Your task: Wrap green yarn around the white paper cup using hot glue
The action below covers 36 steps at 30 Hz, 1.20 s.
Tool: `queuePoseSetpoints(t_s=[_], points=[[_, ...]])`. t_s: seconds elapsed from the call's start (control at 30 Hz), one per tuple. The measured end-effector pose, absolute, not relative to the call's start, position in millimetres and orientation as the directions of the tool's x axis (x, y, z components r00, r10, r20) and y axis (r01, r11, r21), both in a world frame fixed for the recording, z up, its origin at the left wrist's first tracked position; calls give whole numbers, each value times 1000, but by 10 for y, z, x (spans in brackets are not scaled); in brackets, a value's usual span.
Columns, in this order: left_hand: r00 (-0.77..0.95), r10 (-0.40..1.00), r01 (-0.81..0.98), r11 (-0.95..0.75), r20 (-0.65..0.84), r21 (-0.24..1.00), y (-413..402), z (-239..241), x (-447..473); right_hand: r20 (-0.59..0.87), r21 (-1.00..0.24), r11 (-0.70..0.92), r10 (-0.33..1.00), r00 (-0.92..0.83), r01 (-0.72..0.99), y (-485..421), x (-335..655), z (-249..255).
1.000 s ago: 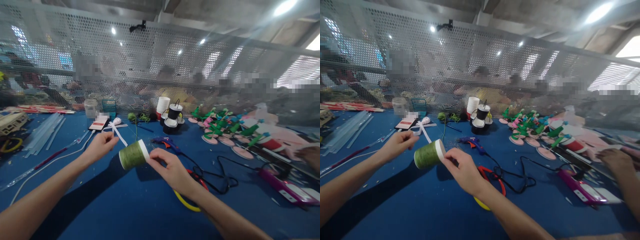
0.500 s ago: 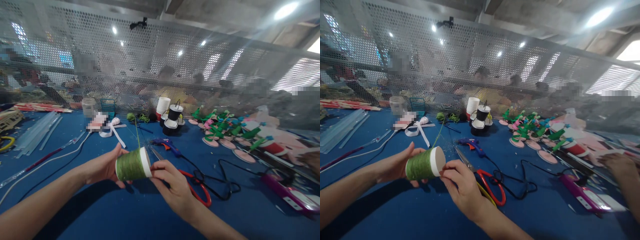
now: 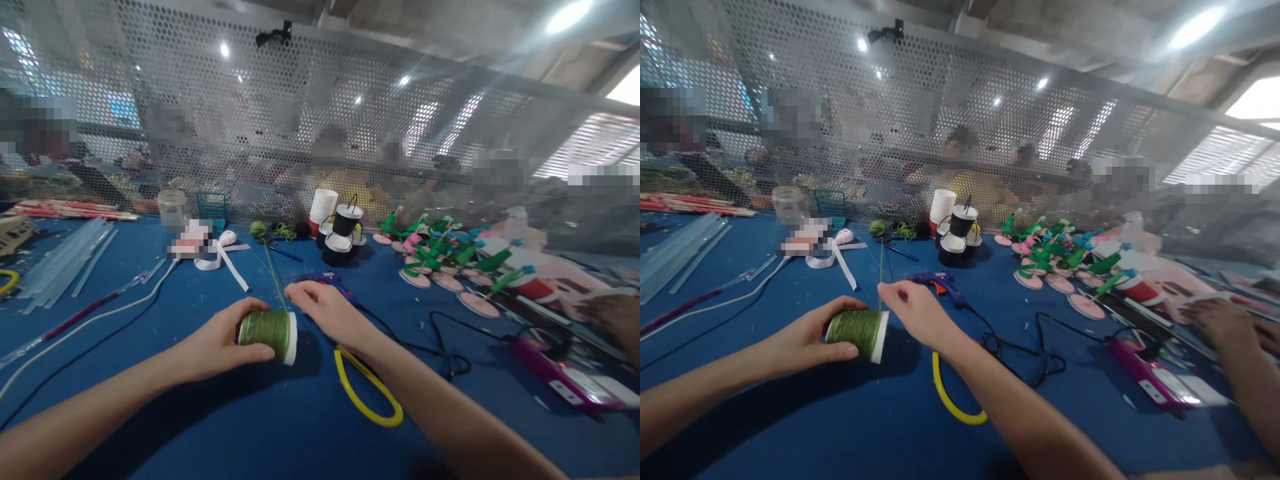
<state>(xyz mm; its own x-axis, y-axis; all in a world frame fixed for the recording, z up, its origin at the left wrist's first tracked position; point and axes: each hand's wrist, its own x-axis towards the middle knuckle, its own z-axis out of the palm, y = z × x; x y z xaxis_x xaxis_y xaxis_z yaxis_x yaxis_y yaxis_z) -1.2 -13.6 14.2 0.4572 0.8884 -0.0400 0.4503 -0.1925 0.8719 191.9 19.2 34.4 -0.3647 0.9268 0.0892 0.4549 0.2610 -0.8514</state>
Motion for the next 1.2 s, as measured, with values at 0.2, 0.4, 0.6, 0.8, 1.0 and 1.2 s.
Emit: queuePoseSetpoints(t_s=[0.2,0.4,0.6,0.8,1.0,1.2], points=[[424,905,513,-202,-42,834,-203,120,41,-148,-927,8,910,-387,374,494,1733,279],[466,884,438,-200,-31,877,-247,77,28,-41,-943,74,941,-335,323,725,1577,348],[504,863,456,-240,-27,857,-279,51,22,29,-905,176,934,-355,388,862,1364,376],[478,877,453,-293,49,842,-285,55,9,115,-848,249,948,-296,467,789,1547,433],[526,847,453,-355,77,818,-294,43,9,-22,-851,208,904,-428,483,518,1786,390],[584,802,494,-471,122,731,-302,39,16,-78,-884,223,797,-599,411,362,1478,364]])
